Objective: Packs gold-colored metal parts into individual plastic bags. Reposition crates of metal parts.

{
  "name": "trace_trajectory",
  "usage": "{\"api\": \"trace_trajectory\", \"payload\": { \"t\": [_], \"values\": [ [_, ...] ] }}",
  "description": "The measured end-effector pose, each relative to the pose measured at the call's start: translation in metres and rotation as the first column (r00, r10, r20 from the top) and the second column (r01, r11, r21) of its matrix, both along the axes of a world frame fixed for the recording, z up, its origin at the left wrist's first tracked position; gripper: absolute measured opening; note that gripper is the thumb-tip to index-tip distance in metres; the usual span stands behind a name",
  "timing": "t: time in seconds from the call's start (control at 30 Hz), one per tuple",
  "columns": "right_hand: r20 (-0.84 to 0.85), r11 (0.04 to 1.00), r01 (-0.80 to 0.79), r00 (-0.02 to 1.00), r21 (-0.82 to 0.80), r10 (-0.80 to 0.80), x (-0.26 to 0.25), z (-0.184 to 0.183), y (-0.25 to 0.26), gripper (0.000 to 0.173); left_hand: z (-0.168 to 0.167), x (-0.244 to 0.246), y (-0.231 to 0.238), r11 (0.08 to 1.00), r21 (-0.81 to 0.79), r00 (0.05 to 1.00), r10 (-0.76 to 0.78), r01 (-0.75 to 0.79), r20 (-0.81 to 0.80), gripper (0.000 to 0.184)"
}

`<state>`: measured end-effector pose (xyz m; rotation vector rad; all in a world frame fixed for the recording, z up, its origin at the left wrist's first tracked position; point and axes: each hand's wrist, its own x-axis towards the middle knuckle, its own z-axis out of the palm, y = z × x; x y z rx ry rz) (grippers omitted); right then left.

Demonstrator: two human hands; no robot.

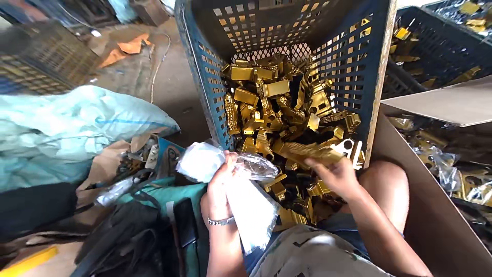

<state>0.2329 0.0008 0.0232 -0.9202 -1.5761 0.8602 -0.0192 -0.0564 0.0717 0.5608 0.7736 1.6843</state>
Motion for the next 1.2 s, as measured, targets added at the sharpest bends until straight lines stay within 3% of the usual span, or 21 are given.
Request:
{"api": "trace_trajectory", "payload": {
  "t": [0.07,0.13,0.23,0.3,0.33,0.4,0.43,0.5,0.57,0.6,0.67,0.77,0.83,0.87,0.9,0.93,0.97,1.03,1.13,1.17,1.2],
  "values": [
    [-0.431,0.946,-0.048,0.897,-0.321,-0.101,0.008,0.015,0.0,0.043,0.012,0.006,-0.001,0.997,-0.045,0.998,0.055,-0.057,-0.032,0.039],
    [-0.642,0.905,-0.25,0.766,-0.344,-0.032,0.013,0.028,0.002,0.064,0.009,0.015,-0.001,0.994,-0.096,0.998,0.052,-0.054,-0.021,0.039],
    [-0.713,0.828,-0.51,0.668,-0.232,0.212,-0.006,0.036,-0.005,0.057,0.007,0.034,-0.001,0.987,-0.162,1.0,-0.002,0.002,0.002,0.035],
    [-0.717,0.758,-0.595,0.649,-0.269,0.255,-0.025,0.033,-0.016,0.043,0.015,0.052,-0.004,0.981,-0.193,1.0,0.025,-0.022,0.011,0.041],
    [-0.705,0.772,-0.563,0.674,-0.296,0.221,-0.036,0.031,-0.021,0.03,0.016,0.057,-0.005,0.979,-0.2,0.999,0.04,-0.036,0.016,0.045],
    [-0.629,0.886,-0.39,0.761,-0.25,0.157,-0.05,0.024,-0.026,0.012,0.01,0.053,-0.002,0.975,-0.218,0.989,-0.019,0.051,0.148,0.047],
    [-0.535,0.941,-0.296,0.828,-0.162,0.169,-0.052,0.019,-0.025,0.017,0.005,0.047,-0.001,0.971,-0.193,0.96,-0.088,0.143,0.267,0.047],
    [-0.271,0.945,-0.324,0.907,0.042,0.323,-0.042,0.008,-0.021,0.034,0.0,0.038,-0.003,0.972,-0.169,0.941,-0.099,0.161,0.325,0.049],
    [-0.073,0.892,-0.431,0.894,0.141,0.443,-0.027,0.002,-0.02,0.038,0.003,0.031,-0.007,0.983,-0.18,0.996,-0.01,0.027,0.094,0.044],
    [-0.03,0.896,-0.415,0.905,0.16,0.424,-0.022,0.0,-0.019,0.038,0.001,0.03,-0.007,0.981,-0.19,0.999,0.025,-0.03,-0.026,0.033],
    [0.079,0.944,-0.232,0.973,0.235,0.219,-0.016,-0.002,-0.012,0.035,-0.004,0.04,-0.012,0.978,-0.19,0.979,0.054,-0.092,-0.196,0.012],
    [0.364,0.922,-0.087,0.929,0.376,-0.061,-0.016,-0.003,-0.006,0.032,-0.004,0.062,-0.021,0.978,-0.136,0.94,0.107,-0.158,-0.324,0.016],
    [0.418,0.974,-0.136,0.907,0.181,0.049,-0.02,0.004,-0.014,0.036,-0.003,0.071,-0.027,0.981,-0.078,0.904,0.134,-0.18,-0.406,0.024],
    [0.293,0.979,-0.204,0.935,-0.024,0.202,-0.02,0.009,-0.018,0.038,-0.004,0.074,-0.028,0.984,-0.061,0.899,0.126,-0.167,-0.419,0.025],
    [0.027,0.915,-0.322,0.941,-0.243,0.338,-0.019,0.014,-0.021,0.041,-0.004,0.075,-0.028,0.989,-0.047,0.9,0.11,-0.143,-0.422,0.026],
    [-0.26,0.813,-0.428,0.901,-0.396,0.347,-0.02,0.021,-0.025,0.044,-0.005,0.075,-0.028,0.994,-0.031,0.903,0.082,-0.105,-0.422,0.025],
    [-0.429,0.758,-0.466,0.862,-0.457,0.271,-0.022,0.023,-0.027,0.041,-0.007,0.074,-0.028,0.998,-0.005,0.9,0.049,-0.057,-0.434,0.024],
    [-0.441,0.829,-0.349,0.887,-0.438,0.141,-0.031,0.023,-0.026,0.026,-0.011,0.071,-0.026,0.995,0.062,0.877,-0.039,0.078,-0.478,0.021],
    [-0.419,0.951,-0.171,0.907,-0.258,0.049,-0.023,0.015,-0.015,0.031,-0.013,0.062,-0.024,0.967,0.175,0.891,-0.093,0.188,-0.444,0.03],
    [-0.535,0.954,-0.187,0.844,-0.234,0.035,-0.011,0.013,-0.01,0.03,-0.013,0.054,-0.025,0.967,0.184,0.911,-0.09,0.177,-0.402,0.039],
    [-0.7,0.943,-0.255,0.713,-0.214,0.034,0.004,0.012,-0.004,0.026,-0.012,0.045,-0.028,0.976,0.157,0.932,-0.09,0.154,-0.352,0.05]
  ]
}}
